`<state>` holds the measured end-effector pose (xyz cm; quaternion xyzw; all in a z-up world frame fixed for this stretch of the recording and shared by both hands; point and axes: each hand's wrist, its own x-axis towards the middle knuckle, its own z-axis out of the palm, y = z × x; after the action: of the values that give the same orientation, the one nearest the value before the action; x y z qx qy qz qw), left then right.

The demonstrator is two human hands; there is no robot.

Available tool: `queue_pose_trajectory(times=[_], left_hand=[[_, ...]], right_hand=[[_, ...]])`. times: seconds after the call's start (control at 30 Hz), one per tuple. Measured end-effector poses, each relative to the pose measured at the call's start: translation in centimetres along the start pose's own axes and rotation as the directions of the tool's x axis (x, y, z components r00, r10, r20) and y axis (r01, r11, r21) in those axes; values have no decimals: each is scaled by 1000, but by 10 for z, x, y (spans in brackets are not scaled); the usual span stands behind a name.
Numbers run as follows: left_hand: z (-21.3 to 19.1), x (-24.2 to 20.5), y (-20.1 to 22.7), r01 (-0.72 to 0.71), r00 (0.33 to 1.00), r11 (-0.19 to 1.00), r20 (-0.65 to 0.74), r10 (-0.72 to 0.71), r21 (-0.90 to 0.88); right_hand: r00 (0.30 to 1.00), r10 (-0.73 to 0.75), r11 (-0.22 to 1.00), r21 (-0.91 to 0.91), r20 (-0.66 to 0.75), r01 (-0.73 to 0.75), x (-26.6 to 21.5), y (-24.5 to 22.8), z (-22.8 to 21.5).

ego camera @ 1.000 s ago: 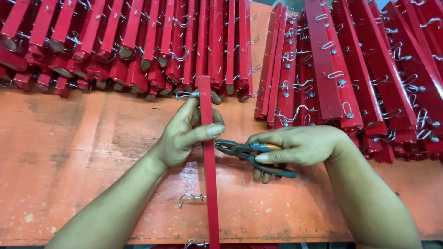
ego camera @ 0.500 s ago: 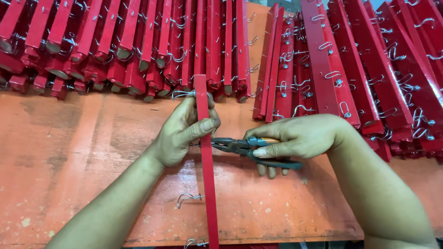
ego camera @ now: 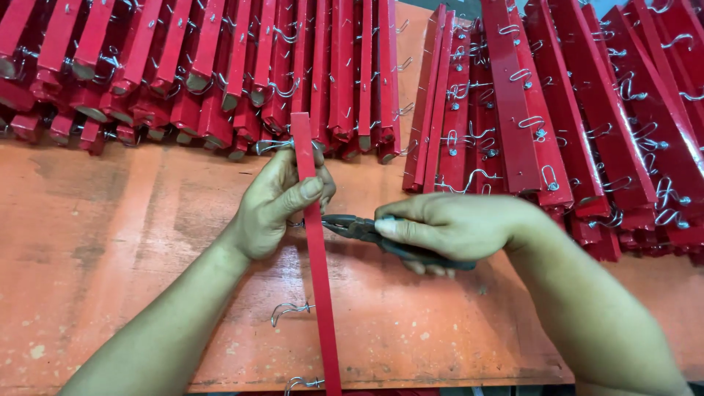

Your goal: Adjusting metal hooks on red bars using pliers

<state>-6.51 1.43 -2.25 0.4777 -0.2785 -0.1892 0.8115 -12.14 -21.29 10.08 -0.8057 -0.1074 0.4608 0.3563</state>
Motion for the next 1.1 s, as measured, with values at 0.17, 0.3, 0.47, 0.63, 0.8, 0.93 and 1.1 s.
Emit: queue_pose_trajectory(times=[0.17, 0.3, 0.47, 0.63, 0.8, 0.93, 1.1], left_hand=[[-1, -1, -2, 3, 1000, 998, -27, -5, -63], [-1, -1, -6, 25, 997, 990, -64, -34, -138], [-3, -1, -12, 50, 990, 977, -118, -75, -205], [-3, 7, -8, 16, 983, 979, -174, -52, -204], [-1, 19, 18, 219, 902, 940, -313, -298, -263], [13, 24, 44, 234, 851, 945, -422, -312, -227], [8, 24, 56, 96, 861, 941, -447, -242, -325]], right_hand=[[993, -96, 932, 345, -63, 112, 13, 25, 40], [988, 40, 737, 672, -150, 72, 34, 57, 86], [975, -36, 485, 850, -217, 207, 48, 48, 115], [964, 27, 547, 811, -266, 209, 57, 52, 121], [956, -7, 533, 808, -293, 251, 59, 59, 126], [932, -110, 572, 745, -345, 343, 64, 52, 138], [816, -57, 548, 666, -575, 507, 62, 40, 132]])
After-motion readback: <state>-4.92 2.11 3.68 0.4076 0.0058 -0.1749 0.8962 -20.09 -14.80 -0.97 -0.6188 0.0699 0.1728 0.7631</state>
